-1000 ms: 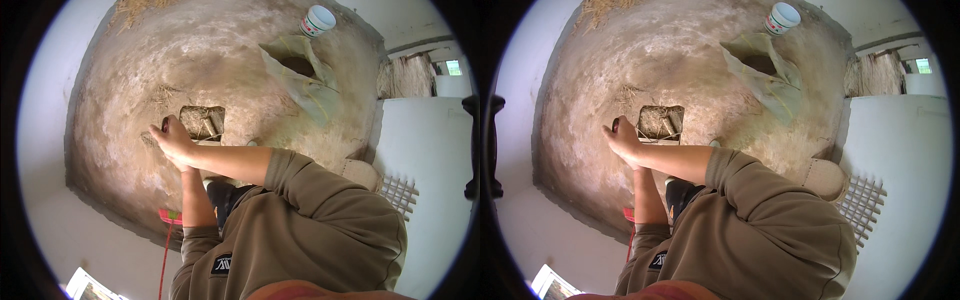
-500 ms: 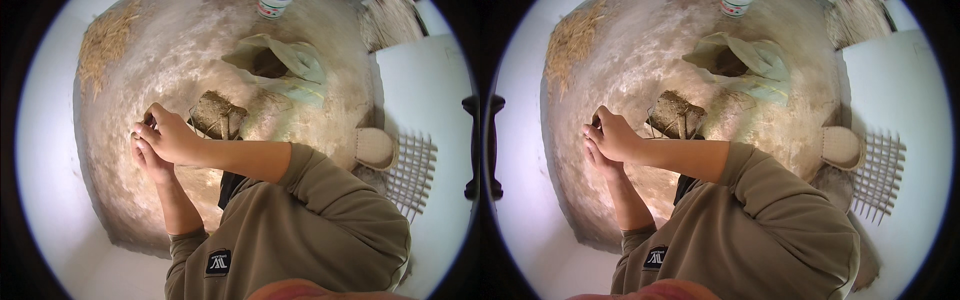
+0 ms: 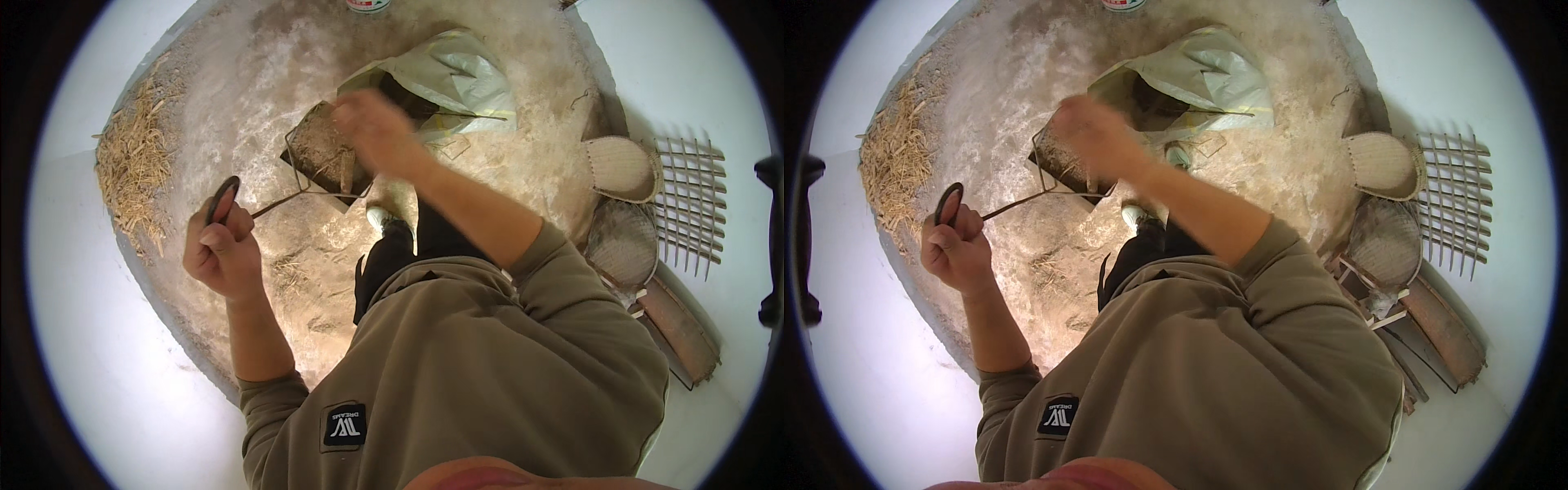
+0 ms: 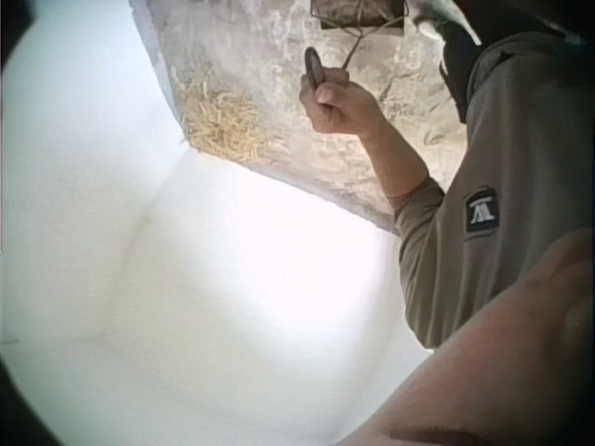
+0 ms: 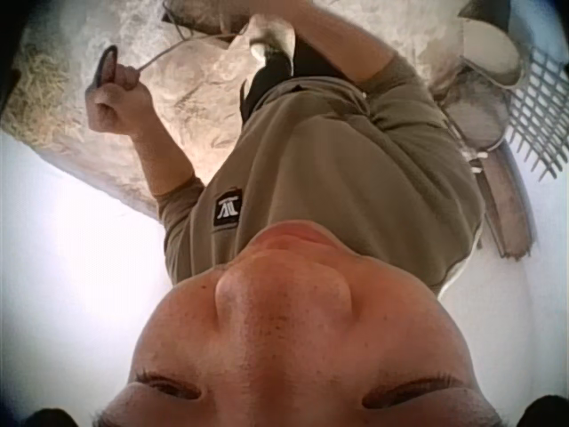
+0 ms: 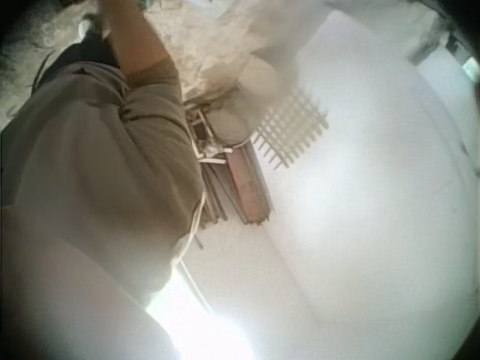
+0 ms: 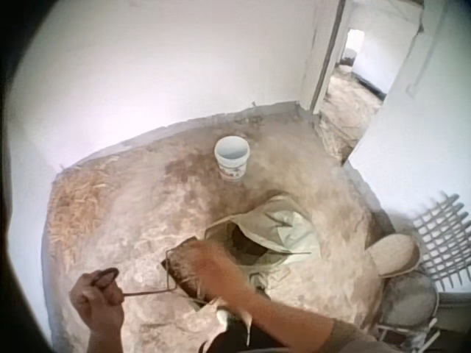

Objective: The person sweeps debris on a concrete floor using a red broom and a metal dustpan, then dumps the collected debris into a green sack. The person repeats the sweep-and-dump cycle multiple times.

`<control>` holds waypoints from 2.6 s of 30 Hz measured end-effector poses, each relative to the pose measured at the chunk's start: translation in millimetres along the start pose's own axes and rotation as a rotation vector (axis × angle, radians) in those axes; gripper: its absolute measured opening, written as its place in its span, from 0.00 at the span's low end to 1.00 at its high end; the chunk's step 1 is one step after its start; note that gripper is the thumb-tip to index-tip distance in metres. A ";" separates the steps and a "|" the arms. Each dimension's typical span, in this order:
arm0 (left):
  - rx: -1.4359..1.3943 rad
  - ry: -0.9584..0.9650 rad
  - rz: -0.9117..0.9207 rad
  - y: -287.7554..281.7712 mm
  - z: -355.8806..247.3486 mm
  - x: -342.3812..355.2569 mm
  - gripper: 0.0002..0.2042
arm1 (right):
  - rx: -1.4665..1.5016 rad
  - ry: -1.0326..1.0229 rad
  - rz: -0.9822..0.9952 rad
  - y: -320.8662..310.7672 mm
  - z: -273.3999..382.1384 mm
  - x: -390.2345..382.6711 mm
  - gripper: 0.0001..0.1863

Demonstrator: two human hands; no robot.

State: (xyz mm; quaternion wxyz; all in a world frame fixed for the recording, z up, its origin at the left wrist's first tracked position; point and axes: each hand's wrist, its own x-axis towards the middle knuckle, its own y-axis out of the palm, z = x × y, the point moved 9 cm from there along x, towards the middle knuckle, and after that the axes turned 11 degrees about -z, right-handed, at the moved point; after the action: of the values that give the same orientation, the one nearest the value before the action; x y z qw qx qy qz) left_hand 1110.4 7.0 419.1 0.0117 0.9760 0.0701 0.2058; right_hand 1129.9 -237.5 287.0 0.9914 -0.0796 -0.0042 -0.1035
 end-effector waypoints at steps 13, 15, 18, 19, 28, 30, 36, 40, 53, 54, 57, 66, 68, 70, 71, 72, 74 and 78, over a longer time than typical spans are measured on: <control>-0.132 -0.250 -0.126 70.3 112.9 97.1 0.25 | -1.243 0.519 0.221 -171.5 -389.7 69.8 0.30; -0.085 -0.323 -0.248 81.3 143.5 98.0 0.24 | -1.270 0.470 0.221 -171.0 -404.0 73.6 0.26; -0.080 -0.427 -0.292 113.3 193.6 107.4 0.22 | -1.112 0.480 0.082 -177.5 -420.4 84.2 0.17; -0.035 -0.443 -0.318 122.6 207.6 107.2 0.21 | -1.063 0.451 0.049 -179.0 -421.1 87.6 0.16; 0.316 -0.512 -0.269 248.5 284.7 114.8 0.19 | -0.672 0.601 -0.212 -194.1 -394.7 100.7 0.17; 0.337 -0.530 -0.194 294.1 293.4 113.2 0.18 | -0.670 0.640 -0.238 -195.5 -388.9 106.0 0.17; 0.620 -0.218 -0.012 322.6 262.3 123.7 0.14 | -0.577 0.698 -0.263 -213.9 -385.2 117.1 0.18; 0.750 -0.229 0.167 323.8 293.2 99.9 0.17 | -0.585 0.750 -0.211 -221.3 -387.8 107.0 0.18; 0.807 -0.097 0.056 362.0 260.9 108.6 0.17 | -0.546 0.702 -0.152 -229.2 -388.7 109.7 0.19; 0.910 -0.139 0.137 360.1 269.5 98.7 0.17 | -0.544 0.710 -0.139 -230.4 -388.7 110.1 0.18; 0.852 -0.232 0.220 355.9 287.8 85.1 0.16 | -0.595 0.723 -0.134 -239.3 -388.2 107.5 0.19; 0.761 -0.136 0.229 401.6 259.9 102.1 0.18 | -0.565 0.742 -0.091 -233.6 -378.6 113.3 0.19; 0.705 0.046 0.178 404.4 234.7 109.0 0.18 | -0.567 0.735 -0.093 -235.0 -377.3 116.5 0.19; 0.771 -0.181 0.253 399.5 255.6 104.0 0.18 | -0.548 0.719 -0.095 -236.4 -376.1 117.9 0.19; 0.886 -0.234 0.279 393.4 263.8 100.8 0.18 | -0.556 0.695 -0.073 -235.9 -375.6 119.3 0.19; 0.988 -0.290 0.308 388.0 274.5 95.1 0.18 | -0.584 0.663 -0.102 -238.7 -374.0 121.3 0.19; 0.805 0.056 0.343 411.9 265.6 98.2 0.17 | -0.621 0.636 -0.147 -245.5 -376.5 125.8 0.20; 0.887 -0.094 0.386 398.9 286.8 88.7 0.16 | -0.501 0.668 -0.140 -230.1 -380.8 122.7 0.21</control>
State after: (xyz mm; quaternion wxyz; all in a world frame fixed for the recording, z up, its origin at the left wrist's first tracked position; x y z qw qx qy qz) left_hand 1359.0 -373.7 212.8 -0.4405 0.8904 -0.0322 0.1101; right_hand 1199.5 -545.2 -49.8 0.8789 -0.2799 0.3371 -0.1887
